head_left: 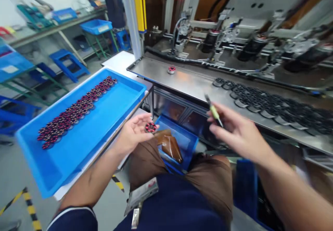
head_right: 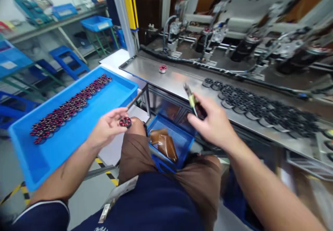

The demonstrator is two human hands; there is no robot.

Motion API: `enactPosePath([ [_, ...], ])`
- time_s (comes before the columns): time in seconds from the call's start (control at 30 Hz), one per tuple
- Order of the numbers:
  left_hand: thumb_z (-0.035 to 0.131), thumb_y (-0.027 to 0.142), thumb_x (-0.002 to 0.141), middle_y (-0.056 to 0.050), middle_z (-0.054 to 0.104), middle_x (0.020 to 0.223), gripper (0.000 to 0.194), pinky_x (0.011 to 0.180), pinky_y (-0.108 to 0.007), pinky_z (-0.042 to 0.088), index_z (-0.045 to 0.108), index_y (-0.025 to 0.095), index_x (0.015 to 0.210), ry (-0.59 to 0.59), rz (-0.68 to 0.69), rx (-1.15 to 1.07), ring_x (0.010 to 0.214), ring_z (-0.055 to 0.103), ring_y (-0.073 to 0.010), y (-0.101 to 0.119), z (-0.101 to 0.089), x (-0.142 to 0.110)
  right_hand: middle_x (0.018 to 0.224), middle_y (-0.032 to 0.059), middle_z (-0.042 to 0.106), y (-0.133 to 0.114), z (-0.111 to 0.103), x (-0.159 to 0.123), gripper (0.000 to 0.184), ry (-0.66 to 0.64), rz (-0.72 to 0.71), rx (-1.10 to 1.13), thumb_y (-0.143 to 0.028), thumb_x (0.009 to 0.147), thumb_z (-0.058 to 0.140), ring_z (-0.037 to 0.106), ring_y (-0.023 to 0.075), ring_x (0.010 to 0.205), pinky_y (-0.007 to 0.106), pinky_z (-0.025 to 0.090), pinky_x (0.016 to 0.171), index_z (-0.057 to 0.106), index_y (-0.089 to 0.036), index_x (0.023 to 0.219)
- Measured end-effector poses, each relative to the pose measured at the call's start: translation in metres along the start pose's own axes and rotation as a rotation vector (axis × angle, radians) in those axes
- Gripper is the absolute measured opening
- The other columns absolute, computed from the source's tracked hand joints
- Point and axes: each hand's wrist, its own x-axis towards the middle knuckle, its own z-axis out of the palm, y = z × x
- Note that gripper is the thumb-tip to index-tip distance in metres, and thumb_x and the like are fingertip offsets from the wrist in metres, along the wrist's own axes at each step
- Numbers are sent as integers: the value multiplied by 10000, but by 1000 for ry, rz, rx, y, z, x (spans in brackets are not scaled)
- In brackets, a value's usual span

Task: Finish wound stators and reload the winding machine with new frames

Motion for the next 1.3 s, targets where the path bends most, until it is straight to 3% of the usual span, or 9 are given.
enactPosePath([
  [0.07, 868, 296, 626, -59, 685, 1053, 632, 880, -354, 574, 629, 195, 1202, 92, 73, 253, 931, 722, -210, 18, -38, 13, 1310, 234, 610, -1, -2, 53, 646, 118, -19, -325, -256, 858, 613, 624, 305, 1122, 419, 448, 1034, 503, -41, 1457],
  [0.2, 745, 330, 738, -103, 700, 1087, 488, 992, -431, 517, 611, 141, 1168, 357, 181, 943, 1040, 676, -245, 32, -116, 53, 1256, 278, 635, 2, 13, 132, 585, 107, 36, -629, -299, 914, 550, 613, 322, 1164, 375, 449, 987, 536, 21, 1404],
  [0.33, 704, 250, 751, -119, 695, 1085, 239, 1088, -529, 413, 653, 146, 960, 518, 173, 1159, 1169, 596, -312, 18, -178, 83, 1219, 297, 635, 16, 30, 166, 555, 168, 89, -695, -291, 882, 589, 606, 358, 1164, 396, 459, 970, 582, 15, 1346],
  [0.47, 645, 243, 848, -124, 647, 1201, 175, 1129, -584, 328, 647, 145, 993, 623, 153, 1299, 1307, 496, -319, -3, -214, 91, 1261, 274, 626, 30, 37, 176, 531, 181, 99, -762, -301, 877, 605, 587, 364, 1179, 424, 449, 1004, 599, -38, 1339],
  [0.57, 578, 235, 889, -156, 592, 1322, 215, 1143, -582, 308, 640, 146, 1075, 605, 150, 1372, 1359, 446, -333, -19, -224, 92, 1256, 272, 631, 36, 39, 178, 471, 171, 77, -801, -313, 901, 572, 580, 367, 1183, 441, 439, 1027, 642, -39, 1279],
  [0.7, 553, 302, 896, -149, 605, 1354, 307, 1129, -476, 383, 631, 172, 1163, 445, 120, 1438, 1315, 506, -306, -38, -222, 94, 1241, 247, 645, 44, 41, 179, 446, 178, 50, -823, -332, 908, 541, 585, 348, 1170, 431, 439, 1029, 664, -51, 1231],
  [0.83, 521, 402, 914, -234, 449, 1518, 508, 1159, -542, 339, 531, 101, 1323, 484, 55, 1494, 1425, 389, -377, -45, -223, 91, 1205, 216, 666, 55, 41, 182, 440, 191, -14, -811, -355, 892, 521, 594, 338, 1143, 428, 451, 1008, 684, -77, 1191],
  [1.1, 471, 467, 909, -290, 401, 1531, 560, 1138, -590, 356, 535, 66, 1294, 559, -3, 1522, 1431, 379, -425, -37, -222, 84, 1157, 211, 670, 54, 40, 182, 427, 219, -45, -772, -334, 898, 487, 589, 336, 1085, 435, 449, 958, 688, -76, 1172],
  [1.3, 522, 462, 866, -277, 514, 1423, 562, 1146, -608, 348, 551, 68, 1265, 502, 172, 1464, 1403, 424, -418, -4, -193, 105, 1208, 192, 651, 46, 40, 177, 433, 217, 18, -756, -355, 930, 478, 563, 325, 1114, 391, 426, 953, 677, -91, 1210],
])
